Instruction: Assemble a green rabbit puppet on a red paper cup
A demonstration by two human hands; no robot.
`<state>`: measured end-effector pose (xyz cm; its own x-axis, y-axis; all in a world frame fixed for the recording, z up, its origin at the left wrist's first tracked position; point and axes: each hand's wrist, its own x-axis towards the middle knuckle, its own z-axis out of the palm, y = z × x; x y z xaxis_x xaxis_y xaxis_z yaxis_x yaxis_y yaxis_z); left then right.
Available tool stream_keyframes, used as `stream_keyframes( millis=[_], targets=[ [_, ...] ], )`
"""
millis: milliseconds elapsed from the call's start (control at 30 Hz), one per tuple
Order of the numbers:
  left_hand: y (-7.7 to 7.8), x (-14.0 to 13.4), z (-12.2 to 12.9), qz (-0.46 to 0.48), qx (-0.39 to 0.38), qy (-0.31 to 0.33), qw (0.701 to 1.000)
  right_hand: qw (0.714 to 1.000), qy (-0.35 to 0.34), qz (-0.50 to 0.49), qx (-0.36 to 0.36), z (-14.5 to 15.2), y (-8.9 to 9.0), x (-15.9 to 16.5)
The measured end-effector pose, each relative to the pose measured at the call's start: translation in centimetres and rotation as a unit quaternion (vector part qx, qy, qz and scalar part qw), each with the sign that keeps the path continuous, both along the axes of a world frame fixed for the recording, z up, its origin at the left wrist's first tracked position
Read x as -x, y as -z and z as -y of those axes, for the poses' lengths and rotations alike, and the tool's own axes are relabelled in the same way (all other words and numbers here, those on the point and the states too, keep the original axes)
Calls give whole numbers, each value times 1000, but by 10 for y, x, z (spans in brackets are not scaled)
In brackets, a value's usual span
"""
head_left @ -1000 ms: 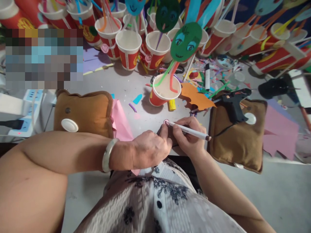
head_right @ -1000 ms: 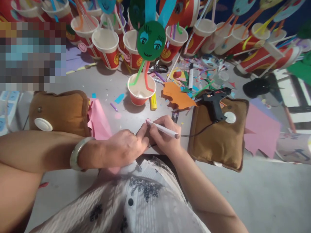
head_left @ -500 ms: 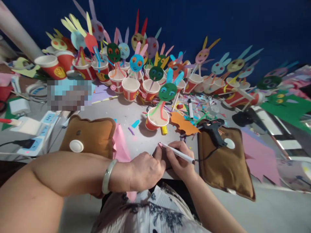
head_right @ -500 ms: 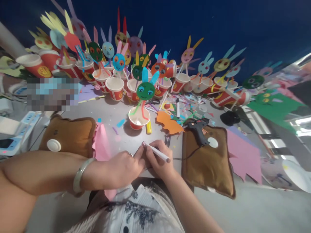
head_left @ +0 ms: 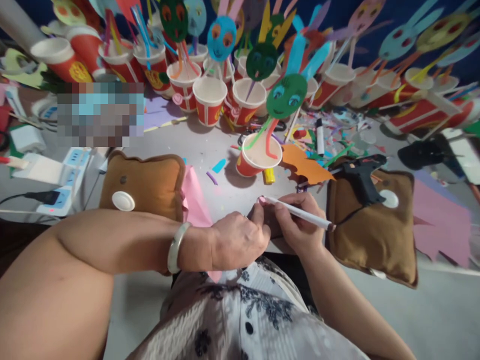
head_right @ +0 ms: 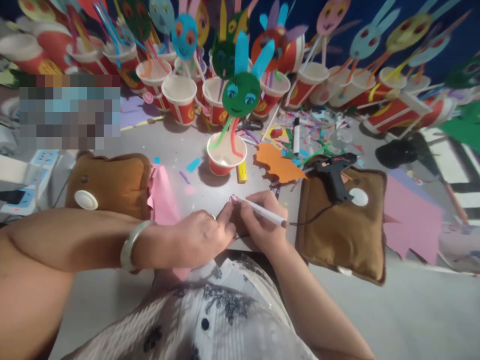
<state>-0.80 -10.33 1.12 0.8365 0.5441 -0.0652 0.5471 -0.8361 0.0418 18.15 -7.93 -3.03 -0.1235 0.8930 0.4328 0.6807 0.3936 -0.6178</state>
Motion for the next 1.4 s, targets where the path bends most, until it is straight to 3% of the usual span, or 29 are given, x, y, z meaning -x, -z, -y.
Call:
stream_keyframes(
  millis=[233,533,1400],
  targets=[
    [-1,4,2,-19,13,19,1000,997,59,-42,-17,3,4,0],
    [-8,4,0,-52,31,19,998,1000,9,9,14,2,-1,2],
    [7,-1,6,-10,5,-25,1000,999,-12,22,29,1,-4,6]
  ],
)
